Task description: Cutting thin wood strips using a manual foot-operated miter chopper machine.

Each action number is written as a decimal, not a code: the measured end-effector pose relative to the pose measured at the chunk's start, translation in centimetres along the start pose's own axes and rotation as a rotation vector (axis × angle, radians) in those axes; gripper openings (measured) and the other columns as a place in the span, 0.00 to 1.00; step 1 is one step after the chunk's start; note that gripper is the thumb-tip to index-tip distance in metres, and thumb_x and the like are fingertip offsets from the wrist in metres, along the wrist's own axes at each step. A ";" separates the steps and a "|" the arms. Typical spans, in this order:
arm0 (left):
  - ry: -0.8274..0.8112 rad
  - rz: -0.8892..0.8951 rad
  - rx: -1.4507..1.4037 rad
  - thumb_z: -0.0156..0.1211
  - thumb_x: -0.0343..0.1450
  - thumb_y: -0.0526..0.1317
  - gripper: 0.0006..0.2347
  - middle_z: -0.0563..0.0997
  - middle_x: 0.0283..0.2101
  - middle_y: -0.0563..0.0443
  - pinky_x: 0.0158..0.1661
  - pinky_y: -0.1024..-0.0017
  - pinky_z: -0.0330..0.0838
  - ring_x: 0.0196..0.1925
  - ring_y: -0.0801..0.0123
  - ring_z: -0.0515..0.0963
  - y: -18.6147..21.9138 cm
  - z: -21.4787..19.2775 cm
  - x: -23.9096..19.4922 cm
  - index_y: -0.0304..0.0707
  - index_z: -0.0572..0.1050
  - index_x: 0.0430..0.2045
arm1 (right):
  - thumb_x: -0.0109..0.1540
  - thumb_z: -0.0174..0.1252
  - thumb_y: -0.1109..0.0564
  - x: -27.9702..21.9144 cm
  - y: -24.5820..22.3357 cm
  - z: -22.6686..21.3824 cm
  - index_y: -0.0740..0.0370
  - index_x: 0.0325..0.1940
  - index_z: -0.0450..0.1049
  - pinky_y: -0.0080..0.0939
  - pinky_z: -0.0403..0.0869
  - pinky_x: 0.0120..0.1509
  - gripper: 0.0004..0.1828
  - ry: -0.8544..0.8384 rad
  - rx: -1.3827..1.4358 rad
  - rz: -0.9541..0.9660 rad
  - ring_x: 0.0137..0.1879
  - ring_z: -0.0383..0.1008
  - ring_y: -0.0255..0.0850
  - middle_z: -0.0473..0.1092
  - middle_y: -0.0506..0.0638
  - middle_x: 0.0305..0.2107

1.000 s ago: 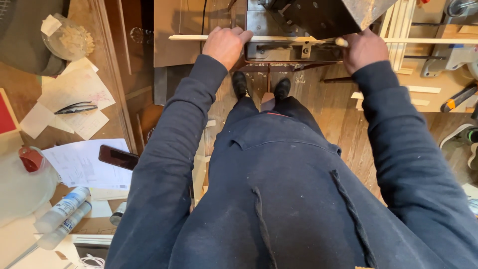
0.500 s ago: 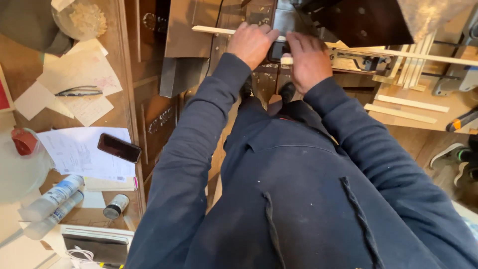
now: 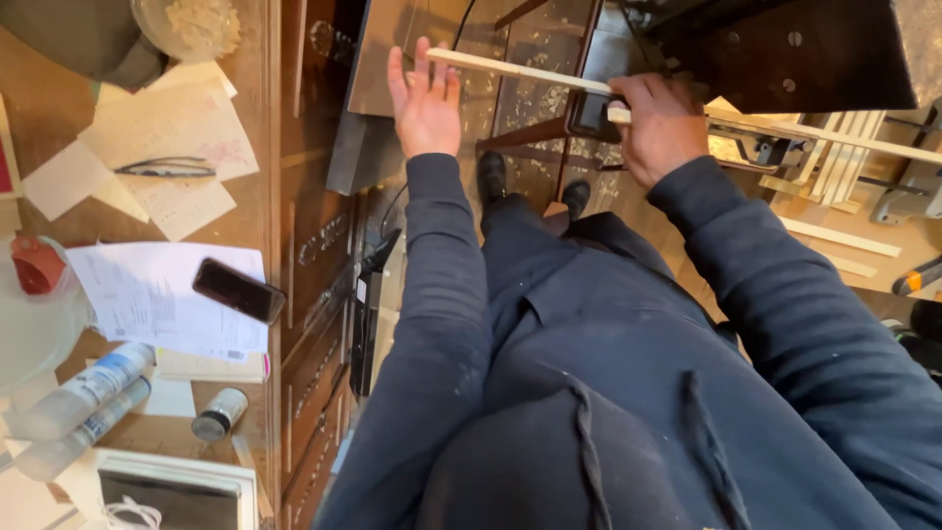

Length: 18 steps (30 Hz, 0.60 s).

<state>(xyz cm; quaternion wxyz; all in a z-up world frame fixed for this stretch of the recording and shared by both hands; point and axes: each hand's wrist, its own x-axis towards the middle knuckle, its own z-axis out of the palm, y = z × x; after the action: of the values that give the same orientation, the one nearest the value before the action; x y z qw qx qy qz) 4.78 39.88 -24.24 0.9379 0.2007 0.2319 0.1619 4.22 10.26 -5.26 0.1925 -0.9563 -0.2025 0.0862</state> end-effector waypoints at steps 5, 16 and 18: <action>-0.534 -0.128 -0.224 0.65 0.75 0.37 0.18 0.74 0.67 0.48 0.70 0.47 0.66 0.71 0.46 0.70 -2.7 0.6 1.4 0.54 0.69 0.59 | 0.62 0.58 0.66 -0.1 1.5 0.7 0.62 0.64 0.72 0.57 0.69 0.60 0.24 -0.037 -0.024 -0.036 0.55 0.68 0.62 0.70 0.61 0.52; -0.407 -0.132 -0.354 0.68 0.72 0.34 0.12 0.84 0.53 0.54 0.59 0.49 0.75 0.56 0.53 0.83 -8.3 -5.8 4.1 0.49 0.77 0.49 | 0.64 0.57 0.67 0.5 1.2 0.3 0.64 0.62 0.72 0.55 0.70 0.58 0.21 -0.058 0.084 -0.006 0.54 0.70 0.60 0.71 0.60 0.50; -0.395 -0.125 -0.368 0.68 0.71 0.35 0.13 0.84 0.53 0.55 0.58 0.49 0.76 0.55 0.53 0.83 -8.8 -6.1 4.4 0.50 0.78 0.48 | 0.66 0.57 0.67 0.5 1.3 0.3 0.64 0.63 0.72 0.55 0.71 0.58 0.20 -0.062 0.074 0.007 0.54 0.71 0.59 0.71 0.60 0.50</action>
<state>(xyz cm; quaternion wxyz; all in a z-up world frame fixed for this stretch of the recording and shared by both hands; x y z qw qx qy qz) 7.23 35.80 -34.83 0.9938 0.0399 0.0230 0.1008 5.08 9.44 -6.13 0.2212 -0.9461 -0.2017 0.1239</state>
